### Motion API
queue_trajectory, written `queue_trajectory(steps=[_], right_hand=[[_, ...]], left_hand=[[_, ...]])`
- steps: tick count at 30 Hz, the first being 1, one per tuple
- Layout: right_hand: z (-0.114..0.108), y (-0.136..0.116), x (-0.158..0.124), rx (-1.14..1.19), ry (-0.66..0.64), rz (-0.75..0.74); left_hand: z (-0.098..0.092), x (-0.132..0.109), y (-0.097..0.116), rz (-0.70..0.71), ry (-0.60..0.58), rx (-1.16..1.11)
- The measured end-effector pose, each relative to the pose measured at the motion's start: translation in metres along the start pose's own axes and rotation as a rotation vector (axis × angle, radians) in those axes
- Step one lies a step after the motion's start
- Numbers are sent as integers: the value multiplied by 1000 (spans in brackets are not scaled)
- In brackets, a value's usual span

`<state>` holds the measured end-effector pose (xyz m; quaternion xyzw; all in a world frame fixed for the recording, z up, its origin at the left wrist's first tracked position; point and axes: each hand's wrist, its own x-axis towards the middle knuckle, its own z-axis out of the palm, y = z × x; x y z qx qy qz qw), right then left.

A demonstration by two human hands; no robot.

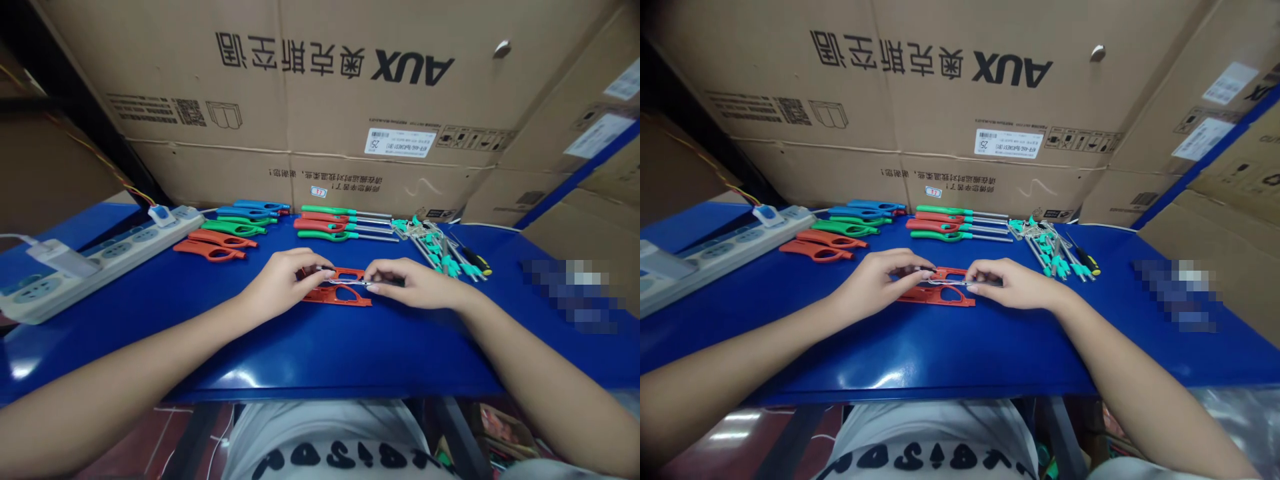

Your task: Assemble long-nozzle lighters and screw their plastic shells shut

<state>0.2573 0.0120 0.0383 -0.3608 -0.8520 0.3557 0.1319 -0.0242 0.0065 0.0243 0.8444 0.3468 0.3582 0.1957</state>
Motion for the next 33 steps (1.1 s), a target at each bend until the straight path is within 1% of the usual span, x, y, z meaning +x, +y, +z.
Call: queue_trajectory(steps=[3,7,12,15,19,22,25,30,33], right_hand=[[1,10,1,43,28,41],[-3,11,-2,65,80,55],[-6,6,-6,54,28,49],[-6,4,-6,10,5,23],[-5,5,-6,-54,-9,-22],[-3,7,-6,-113,-21,-28],[-1,8,-6,-175,-24,-32],[0,3,-7,-288,-48,-42],[1,0,-8,-375,-38,-62]], left_hand=[[2,-1,-3,-41,-39,-9],[1,-1,-6,-94,-84,-28],[-2,1,-6,-101,-156,-48],[-5,2,-6,-79,-212,-47],[-7,2,-8,21,-288,46],[-7,1,-11,76,-296,115],[-5,1,-13,98,-284,123],[-2,0,-13,103,-297,119],[-1,-1,-13,91,-301,129]])
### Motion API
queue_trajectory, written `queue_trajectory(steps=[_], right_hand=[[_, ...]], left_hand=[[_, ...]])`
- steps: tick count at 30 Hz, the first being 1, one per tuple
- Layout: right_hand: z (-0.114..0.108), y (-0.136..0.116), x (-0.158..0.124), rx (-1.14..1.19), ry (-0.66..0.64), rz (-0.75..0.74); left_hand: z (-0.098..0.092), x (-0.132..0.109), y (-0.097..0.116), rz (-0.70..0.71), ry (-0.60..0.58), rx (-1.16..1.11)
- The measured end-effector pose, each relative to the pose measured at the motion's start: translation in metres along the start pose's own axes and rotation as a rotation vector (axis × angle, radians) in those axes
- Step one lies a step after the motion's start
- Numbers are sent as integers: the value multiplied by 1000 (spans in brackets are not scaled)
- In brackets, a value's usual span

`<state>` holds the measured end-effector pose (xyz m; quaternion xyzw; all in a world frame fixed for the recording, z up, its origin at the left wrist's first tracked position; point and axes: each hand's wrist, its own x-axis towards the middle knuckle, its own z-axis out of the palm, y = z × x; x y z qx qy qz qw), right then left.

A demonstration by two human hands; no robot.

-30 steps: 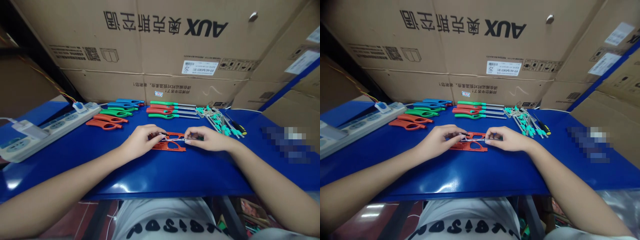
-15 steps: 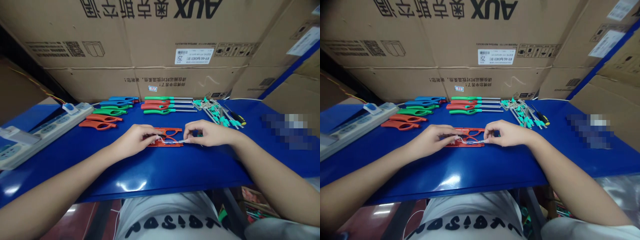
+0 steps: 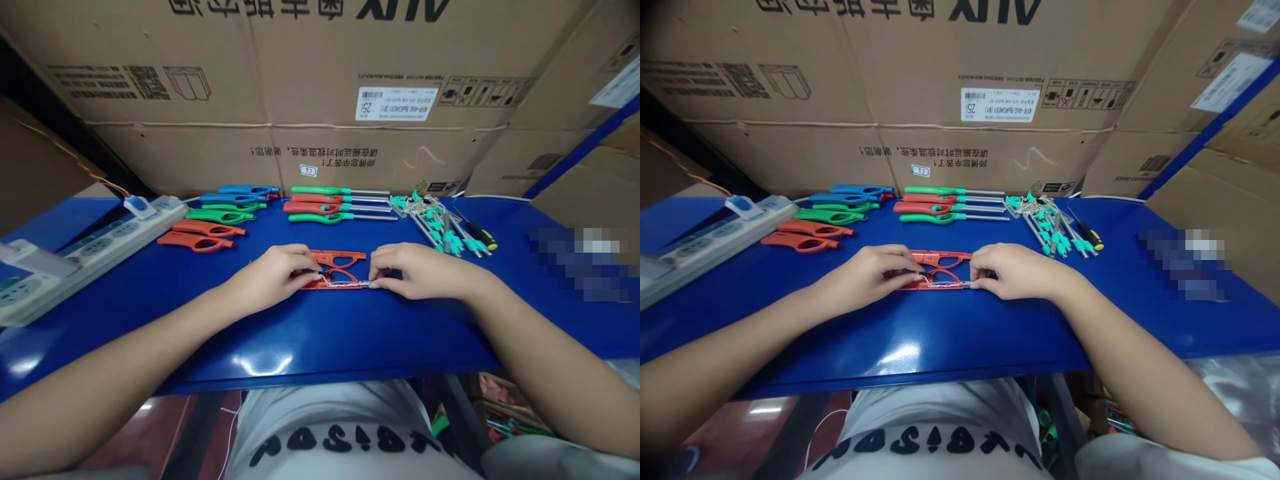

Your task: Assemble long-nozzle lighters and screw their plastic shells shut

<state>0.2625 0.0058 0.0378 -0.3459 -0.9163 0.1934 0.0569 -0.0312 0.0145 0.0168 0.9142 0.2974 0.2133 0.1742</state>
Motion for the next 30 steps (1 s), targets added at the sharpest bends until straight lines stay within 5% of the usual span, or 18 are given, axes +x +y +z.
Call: queue_trajectory(steps=[14,20,30], right_hand=[[6,-20,4,-424,7,-31],[4,-16,2,-265,19,49],[19,-13,7,-9,120,-80]], left_hand=[[3,-1,3,-10,5,-5],[4,-3,8,-11,15,5],[7,-6,16,-37,1,75]])
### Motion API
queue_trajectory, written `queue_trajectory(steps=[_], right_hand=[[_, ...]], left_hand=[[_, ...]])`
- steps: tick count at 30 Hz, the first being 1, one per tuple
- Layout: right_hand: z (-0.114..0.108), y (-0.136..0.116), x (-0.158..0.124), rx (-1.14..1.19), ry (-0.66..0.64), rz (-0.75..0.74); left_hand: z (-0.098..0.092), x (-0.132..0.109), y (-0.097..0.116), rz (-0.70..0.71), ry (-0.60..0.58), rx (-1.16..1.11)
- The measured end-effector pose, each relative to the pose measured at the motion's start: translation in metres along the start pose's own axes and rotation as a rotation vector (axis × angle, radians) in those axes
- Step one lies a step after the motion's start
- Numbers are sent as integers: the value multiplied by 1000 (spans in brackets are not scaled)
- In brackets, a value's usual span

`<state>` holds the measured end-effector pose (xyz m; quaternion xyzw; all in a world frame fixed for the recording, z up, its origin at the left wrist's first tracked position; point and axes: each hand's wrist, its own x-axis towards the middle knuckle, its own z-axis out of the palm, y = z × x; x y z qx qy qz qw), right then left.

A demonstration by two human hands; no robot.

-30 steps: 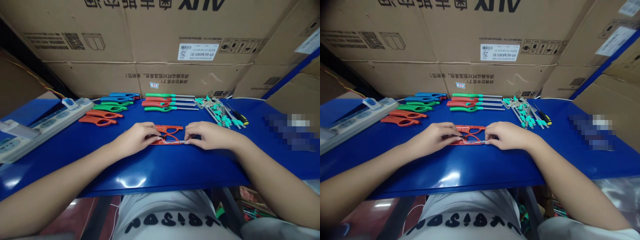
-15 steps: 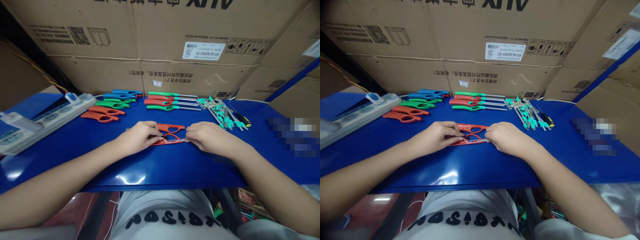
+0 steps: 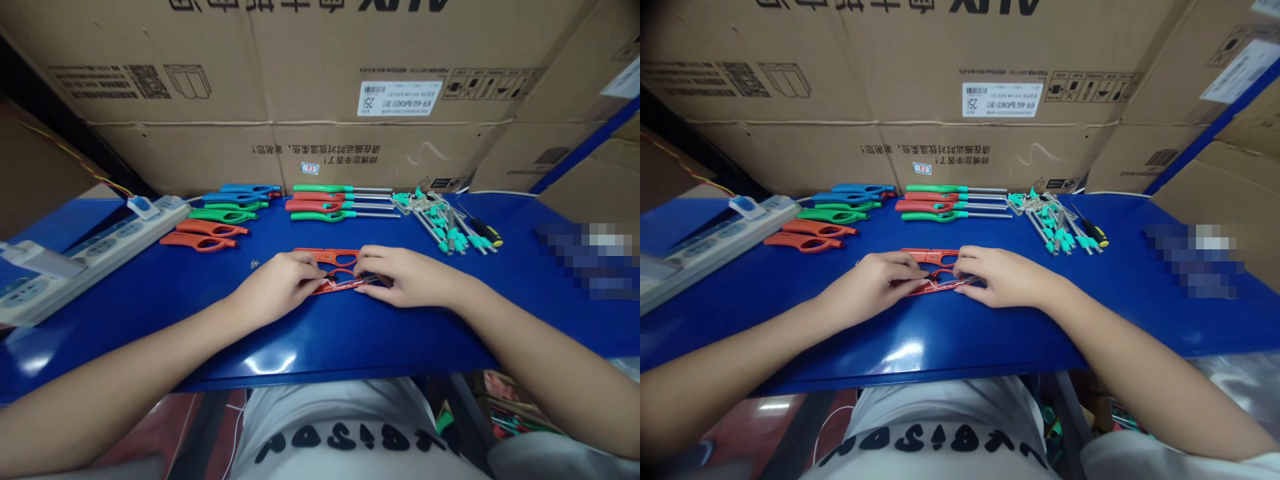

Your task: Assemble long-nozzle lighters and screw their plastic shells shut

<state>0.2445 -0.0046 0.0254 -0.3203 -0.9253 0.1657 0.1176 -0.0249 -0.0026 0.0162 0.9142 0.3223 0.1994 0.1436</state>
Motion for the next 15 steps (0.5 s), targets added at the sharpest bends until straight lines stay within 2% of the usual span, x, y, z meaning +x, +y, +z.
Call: queue_trajectory(steps=[7,15], right_hand=[[9,1,7,44,-7,6],[10,6,9,116,19,8]], left_hand=[[3,-1,3,-16,-44,80],[-4,-5,19,-86,-151,269]])
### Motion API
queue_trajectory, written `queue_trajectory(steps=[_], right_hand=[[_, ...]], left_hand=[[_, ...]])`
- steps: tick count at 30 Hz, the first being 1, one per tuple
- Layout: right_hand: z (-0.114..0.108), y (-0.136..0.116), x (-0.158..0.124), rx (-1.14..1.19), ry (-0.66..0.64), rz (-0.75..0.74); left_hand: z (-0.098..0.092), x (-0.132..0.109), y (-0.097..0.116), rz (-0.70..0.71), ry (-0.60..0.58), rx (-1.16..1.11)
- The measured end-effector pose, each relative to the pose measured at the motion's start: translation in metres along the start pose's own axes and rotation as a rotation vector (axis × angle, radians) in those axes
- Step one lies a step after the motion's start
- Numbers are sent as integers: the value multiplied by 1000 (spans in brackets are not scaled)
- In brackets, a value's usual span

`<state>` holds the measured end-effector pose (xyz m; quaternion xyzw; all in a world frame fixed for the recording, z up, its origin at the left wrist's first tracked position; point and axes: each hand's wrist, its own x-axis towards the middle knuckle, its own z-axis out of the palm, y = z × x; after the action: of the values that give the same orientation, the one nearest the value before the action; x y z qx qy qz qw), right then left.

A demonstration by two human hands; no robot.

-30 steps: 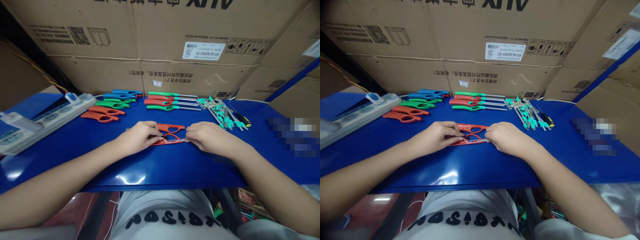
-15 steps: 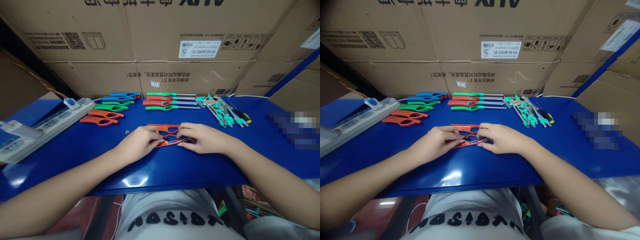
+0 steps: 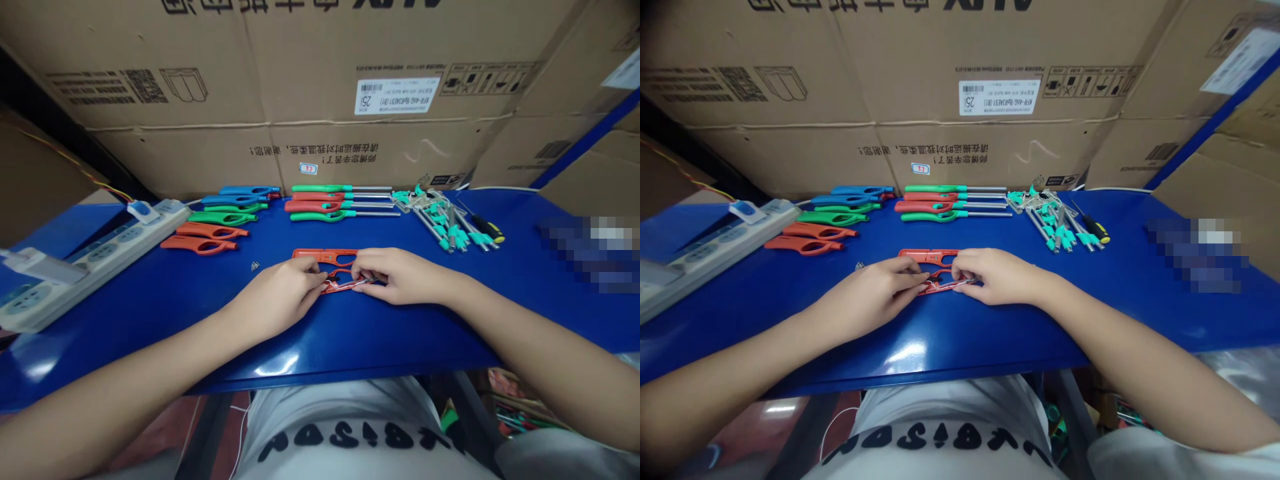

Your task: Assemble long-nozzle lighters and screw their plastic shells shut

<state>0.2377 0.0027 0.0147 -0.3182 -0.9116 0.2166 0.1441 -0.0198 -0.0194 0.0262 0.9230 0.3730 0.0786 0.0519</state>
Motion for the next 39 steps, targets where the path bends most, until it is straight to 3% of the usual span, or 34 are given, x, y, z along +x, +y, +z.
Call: queue_trajectory(steps=[12,17,25,32,39], right_hand=[[1,2,2,43,26,-24],[2,3,2,62,28,-18],[3,4,-1,49,-1,-7],[-4,5,-3,53,2,-39],[1,3,-1,-80,69,97]], left_hand=[[-3,-8,6,30,-93,229],[3,-13,1,80,-45,305],[-4,-2,-4,16,-65,-6],[4,0,-5,-12,-16,-152],[13,1,0,-3,40,-238]])
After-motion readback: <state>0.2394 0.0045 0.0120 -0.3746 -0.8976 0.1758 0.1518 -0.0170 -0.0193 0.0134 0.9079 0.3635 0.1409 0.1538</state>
